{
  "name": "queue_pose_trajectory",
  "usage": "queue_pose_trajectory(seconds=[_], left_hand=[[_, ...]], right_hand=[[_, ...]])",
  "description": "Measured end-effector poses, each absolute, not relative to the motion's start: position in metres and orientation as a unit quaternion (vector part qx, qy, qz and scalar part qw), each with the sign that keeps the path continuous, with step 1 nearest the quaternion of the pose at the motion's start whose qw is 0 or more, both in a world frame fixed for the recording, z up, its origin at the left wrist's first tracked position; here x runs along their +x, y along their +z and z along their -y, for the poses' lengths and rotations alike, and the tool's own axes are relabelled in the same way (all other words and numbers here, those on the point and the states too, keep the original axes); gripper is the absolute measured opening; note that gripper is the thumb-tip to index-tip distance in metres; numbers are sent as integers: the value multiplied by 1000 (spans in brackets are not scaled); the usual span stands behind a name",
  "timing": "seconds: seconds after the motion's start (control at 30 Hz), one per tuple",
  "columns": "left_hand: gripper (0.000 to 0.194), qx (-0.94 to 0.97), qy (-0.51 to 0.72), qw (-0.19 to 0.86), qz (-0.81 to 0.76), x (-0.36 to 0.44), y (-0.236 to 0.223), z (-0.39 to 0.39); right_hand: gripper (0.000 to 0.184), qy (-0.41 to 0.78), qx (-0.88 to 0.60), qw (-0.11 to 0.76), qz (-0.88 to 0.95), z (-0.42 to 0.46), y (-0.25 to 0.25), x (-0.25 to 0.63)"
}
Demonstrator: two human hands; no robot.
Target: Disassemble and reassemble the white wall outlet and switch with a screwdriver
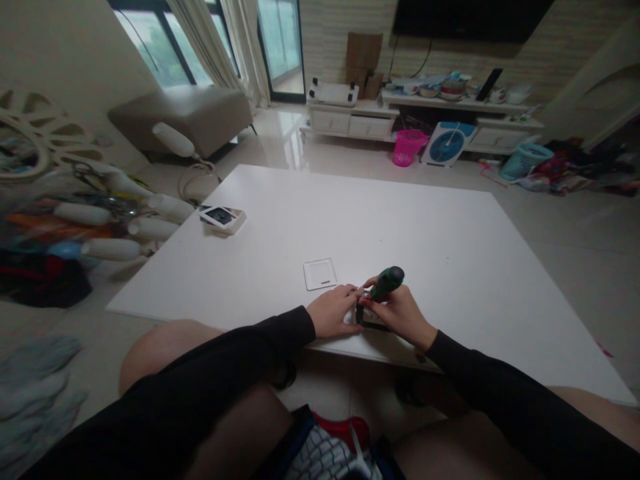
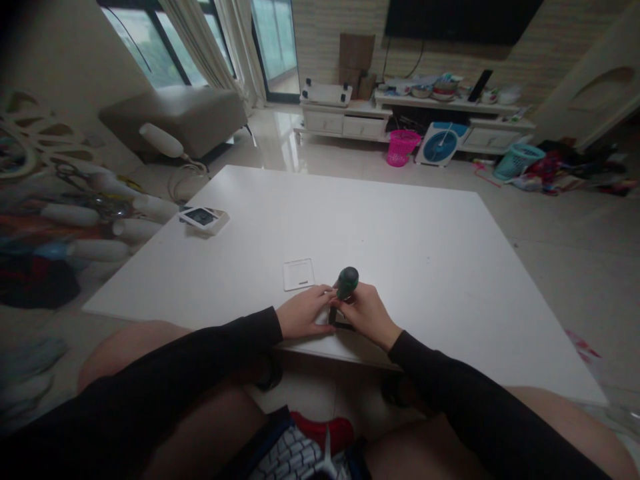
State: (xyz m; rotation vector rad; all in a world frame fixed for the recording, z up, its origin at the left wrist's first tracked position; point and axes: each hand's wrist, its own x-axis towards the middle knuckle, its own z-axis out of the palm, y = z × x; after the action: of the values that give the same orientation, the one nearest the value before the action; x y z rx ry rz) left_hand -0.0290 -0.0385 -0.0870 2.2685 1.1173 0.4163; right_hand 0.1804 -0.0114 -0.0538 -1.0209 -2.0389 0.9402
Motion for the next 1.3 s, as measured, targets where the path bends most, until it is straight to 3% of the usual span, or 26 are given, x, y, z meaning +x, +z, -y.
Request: queue_pose_trajectory(seconds=[0.73,1.03,1.3], left_hand=[[60,853,169,267,-415,-28,-92,37],[65,848,180,286,-408,-29,-92,38],[59,850,179,275,-411,-28,-95,37]], right_hand=[[6,338,-367,320,805,12,-64,182],[16,352,-392,320,787,13,-66,180],[13,358,-383,325,787,14,-64,183]])
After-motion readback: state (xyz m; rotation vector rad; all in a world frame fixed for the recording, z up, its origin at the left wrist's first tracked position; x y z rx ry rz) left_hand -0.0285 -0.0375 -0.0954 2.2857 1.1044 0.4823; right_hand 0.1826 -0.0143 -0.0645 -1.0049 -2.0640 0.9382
